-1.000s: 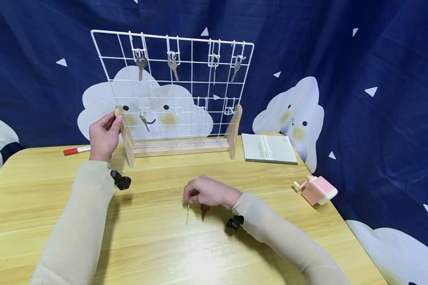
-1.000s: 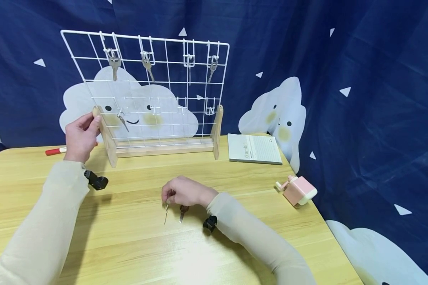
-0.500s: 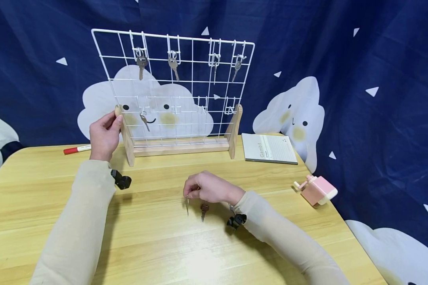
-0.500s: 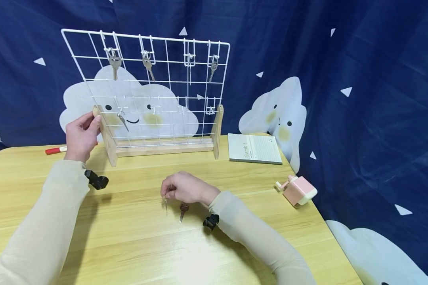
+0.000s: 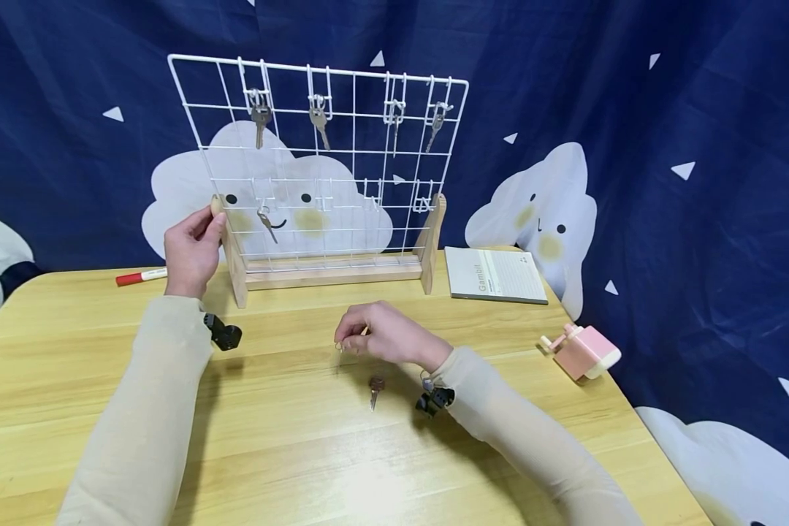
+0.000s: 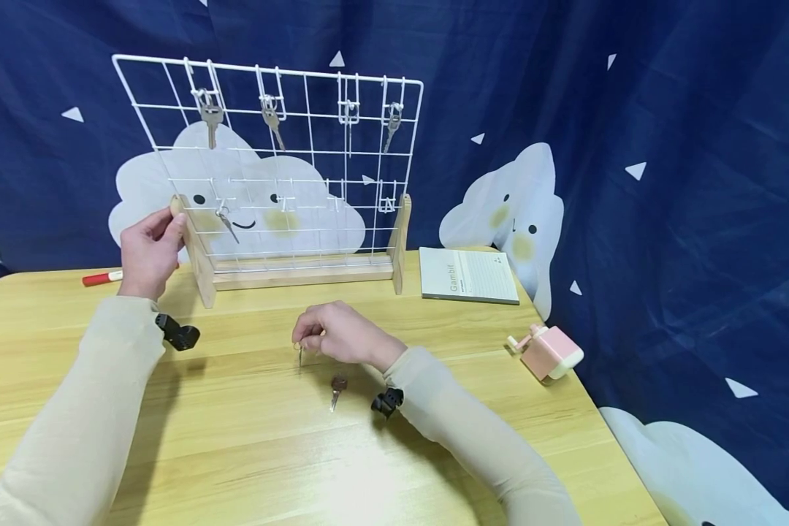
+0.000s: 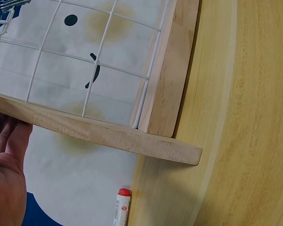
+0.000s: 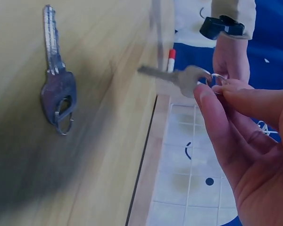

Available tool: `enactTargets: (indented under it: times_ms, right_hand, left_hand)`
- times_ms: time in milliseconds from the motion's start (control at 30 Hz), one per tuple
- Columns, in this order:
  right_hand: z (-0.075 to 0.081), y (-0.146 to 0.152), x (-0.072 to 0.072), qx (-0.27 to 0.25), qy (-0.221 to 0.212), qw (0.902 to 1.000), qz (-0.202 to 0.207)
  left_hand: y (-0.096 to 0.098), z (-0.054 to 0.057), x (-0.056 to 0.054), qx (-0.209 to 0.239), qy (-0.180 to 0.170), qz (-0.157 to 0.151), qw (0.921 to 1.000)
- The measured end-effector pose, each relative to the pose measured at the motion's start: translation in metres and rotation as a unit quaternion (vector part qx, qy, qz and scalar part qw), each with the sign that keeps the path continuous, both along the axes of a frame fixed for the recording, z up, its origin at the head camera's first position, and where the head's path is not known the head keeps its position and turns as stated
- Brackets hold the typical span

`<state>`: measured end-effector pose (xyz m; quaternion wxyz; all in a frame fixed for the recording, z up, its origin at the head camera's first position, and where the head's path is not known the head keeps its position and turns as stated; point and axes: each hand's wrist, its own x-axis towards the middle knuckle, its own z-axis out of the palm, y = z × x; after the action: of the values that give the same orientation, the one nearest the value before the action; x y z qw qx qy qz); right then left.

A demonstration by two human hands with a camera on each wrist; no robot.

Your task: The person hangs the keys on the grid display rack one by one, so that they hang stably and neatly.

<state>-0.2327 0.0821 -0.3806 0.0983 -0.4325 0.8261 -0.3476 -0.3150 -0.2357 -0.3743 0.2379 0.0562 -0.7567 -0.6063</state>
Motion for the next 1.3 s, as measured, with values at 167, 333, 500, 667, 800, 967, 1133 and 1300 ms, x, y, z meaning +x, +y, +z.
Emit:
enactTargets:
  times_ms: [167, 333, 500, 667, 800, 967, 1133, 1300]
  right_hand:
    - [0.006, -0.001, -0.002, -0.004, 0.020, 0.9995, -0.026]
    - [0.013, -0.003, -0.005, -0.016, 0.003, 0.9989, -0.044]
    - [0.021, -0.006, -0.010, -0.040, -0.027, 0.9970, -0.061]
    - [0.030, -0.010, -0.016, -0.059, -0.037, 0.9945, -0.077]
    - [0.038, -0.012, -0.023, -0.065, -0.019, 0.9933, -0.093]
    - [0.049, -0.015, -0.032, -0.070, 0.005, 0.9921, -0.104]
    - [0.058, -0.018, -0.038, -0.074, 0.009, 0.9910, -0.111]
    - [0.064, -0.023, -0.045, -0.088, 0.002, 0.9870, -0.135]
  left_hand:
    - [0.000, -0.001, 0.000, 0.010, 0.001, 0.001, 0.9999]
    - [-0.001, -0.002, 0.000, 0.017, 0.004, 0.002, 0.9998]
    - [-0.001, -0.002, -0.001, 0.018, 0.001, -0.001, 0.9998]
    - [-0.002, -0.002, 0.000, 0.015, 0.004, -0.003, 0.9999]
    - [-0.001, -0.001, 0.001, 0.012, 0.001, -0.003, 0.9999]
    - [-0.001, 0.000, 0.000, 0.008, 0.002, 0.002, 1.0000]
    - [0.000, 0.000, -0.001, 0.019, 0.002, -0.002, 0.9998]
    - [-0.001, 0.000, -0.001, 0.020, -0.005, -0.006, 0.9998]
